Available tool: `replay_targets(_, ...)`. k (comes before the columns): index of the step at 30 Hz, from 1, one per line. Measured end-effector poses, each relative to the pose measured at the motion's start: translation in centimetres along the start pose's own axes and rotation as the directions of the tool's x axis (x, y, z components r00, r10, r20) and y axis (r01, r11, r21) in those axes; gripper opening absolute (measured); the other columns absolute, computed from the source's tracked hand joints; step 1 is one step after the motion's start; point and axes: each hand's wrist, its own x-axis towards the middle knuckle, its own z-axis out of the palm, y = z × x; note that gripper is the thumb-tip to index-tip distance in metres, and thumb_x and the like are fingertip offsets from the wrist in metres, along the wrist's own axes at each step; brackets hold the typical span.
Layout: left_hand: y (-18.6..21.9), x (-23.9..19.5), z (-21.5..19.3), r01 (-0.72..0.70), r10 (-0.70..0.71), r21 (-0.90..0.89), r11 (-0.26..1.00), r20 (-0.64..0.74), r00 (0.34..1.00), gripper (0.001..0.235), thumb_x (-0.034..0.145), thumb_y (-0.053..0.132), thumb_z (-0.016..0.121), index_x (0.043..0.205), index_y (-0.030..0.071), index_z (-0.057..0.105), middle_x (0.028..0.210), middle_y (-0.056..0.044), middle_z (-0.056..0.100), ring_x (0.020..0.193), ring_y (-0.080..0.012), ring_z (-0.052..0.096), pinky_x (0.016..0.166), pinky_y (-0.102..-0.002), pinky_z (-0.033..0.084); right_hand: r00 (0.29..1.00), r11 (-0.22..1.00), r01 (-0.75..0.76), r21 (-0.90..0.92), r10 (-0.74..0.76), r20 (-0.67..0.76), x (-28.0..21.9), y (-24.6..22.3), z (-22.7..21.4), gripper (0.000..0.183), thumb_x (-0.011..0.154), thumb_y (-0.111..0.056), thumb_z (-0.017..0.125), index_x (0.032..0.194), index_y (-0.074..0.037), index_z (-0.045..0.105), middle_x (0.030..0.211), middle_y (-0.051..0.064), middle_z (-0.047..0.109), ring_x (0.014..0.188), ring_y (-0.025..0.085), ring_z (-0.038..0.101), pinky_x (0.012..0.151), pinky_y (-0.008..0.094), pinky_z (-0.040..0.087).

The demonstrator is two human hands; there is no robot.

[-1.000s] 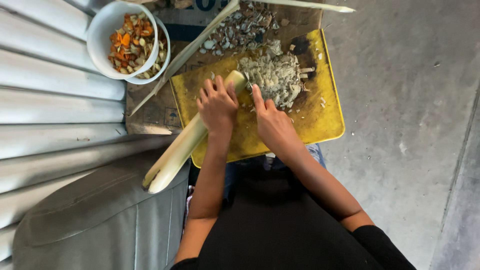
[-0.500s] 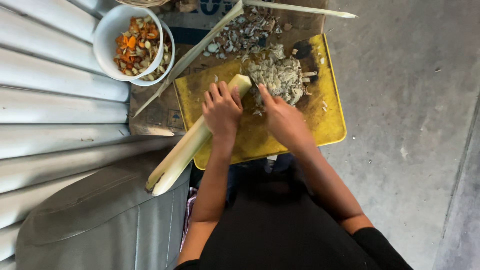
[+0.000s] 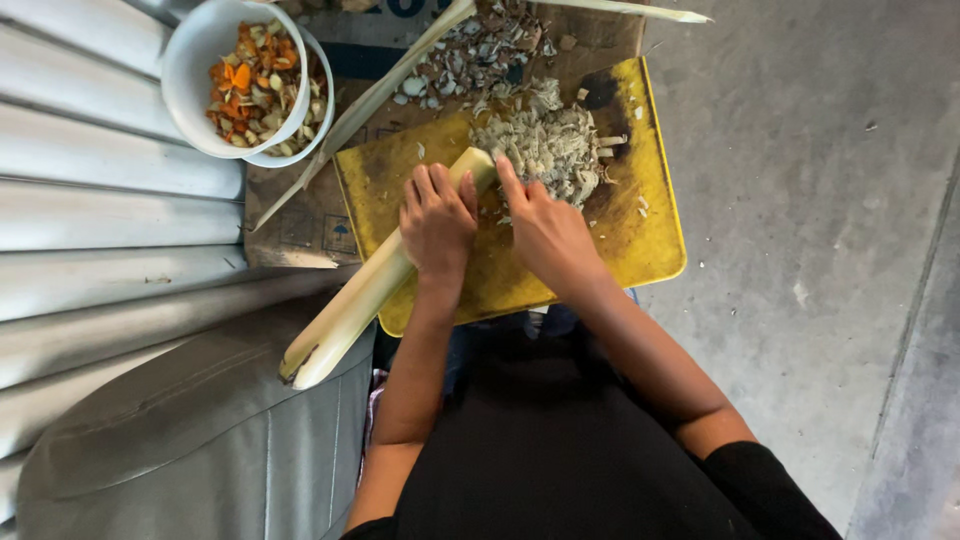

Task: The person uses a knife to scrape the outer surface of a plant stalk and then cuts it into smaller pieces on a yellow cutting board.

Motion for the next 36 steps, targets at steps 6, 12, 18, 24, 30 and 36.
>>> replay_targets(6,-0.4,0.6,0.4,0.04,-0.041,-0.024,0.999,-0.007,0.999,0.034,0.108,0.04,0.048,0.099,0.008,0.056,0.1,-0.01,0.058,0.092,-0.0284,0.065,0.073,-0.041,0.057,0.98,0.974,0.152,0.168,-0.125,-0.157,-0.2,1.8,-1.5,0.064,0.097,-0.006,0.053,0.159,-0.01,0.037,0.118,0.027,0.066,0.091,0.045,0.069,0.077,0.05,0.056)
replay_targets(12,-0.4,0.4,0.7,0.025,-0.024,-0.016,1.0,0.015,1.0,0.036,0.108,0.041,0.049,0.099,0.007,0.056,0.098,-0.011,0.057,0.09,-0.0301,0.065,0.07,-0.041,0.057,0.994,0.985,-0.047,0.164,0.03,0.103,-4.5,1.5,-4.4,0.06,0.1,-0.016,0.053,0.158,-0.02,0.038,0.106,0.021,0.068,0.088,0.044,0.068,0.078,0.053,0.053)
replay_targets(18,-0.4,0.1,0.9,0.0,0.0,-0.025,1.0,-0.022,1.0,0.034,0.108,0.04,0.048,0.099,0.008,0.055,0.099,-0.01,0.056,0.093,-0.0289,0.065,0.073,-0.041,0.058,0.999,0.989,0.025,0.147,-0.029,0.022,-2.3,1.2,-2.4,0.061,0.1,-0.014,0.053,0.159,-0.013,0.037,0.102,0.022,0.067,0.082,0.043,0.067,0.074,0.052,0.054)
replay_targets(24,-0.2,-0.3,0.9,0.018,-0.018,-0.009,1.0,0.012,1.0,0.038,0.109,0.043,0.048,0.097,0.008,0.054,0.099,-0.011,0.057,0.095,-0.0292,0.065,0.073,-0.042,0.058,0.999,0.999,-0.035,0.019,0.035,0.013,1.6,0.7,1.4,0.077,0.088,-0.003,0.053,0.162,-0.007,0.031,0.116,0.03,0.063,0.083,0.045,0.069,0.074,0.051,0.056)
replay_targets(30,-0.8,0.4,1.0,0.065,-0.062,-0.073,0.995,0.05,0.997,0.035,0.108,0.041,0.046,0.103,0.008,0.057,0.102,-0.011,0.059,0.093,-0.0303,0.065,0.07,-0.044,0.057,0.999,0.983,0.012,0.185,-0.017,0.03,-0.8,2.2,-1.8,0.059,0.1,-0.011,0.053,0.158,-0.014,0.04,0.109,0.026,0.069,0.093,0.046,0.068,0.08,0.053,0.053)
replay_targets(36,-0.5,0.2,0.8,0.059,-0.055,-0.052,0.997,0.081,0.995,0.037,0.109,0.042,0.047,0.099,0.007,0.055,0.1,-0.012,0.058,0.093,-0.0314,0.065,0.07,-0.045,0.057,0.997,0.974,-0.047,0.221,0.032,0.071,-4.7,2.0,-5.1,0.056,0.099,-0.016,0.056,0.154,-0.022,0.045,0.111,0.022,0.07,0.09,0.045,0.067,0.076,0.052,0.054)
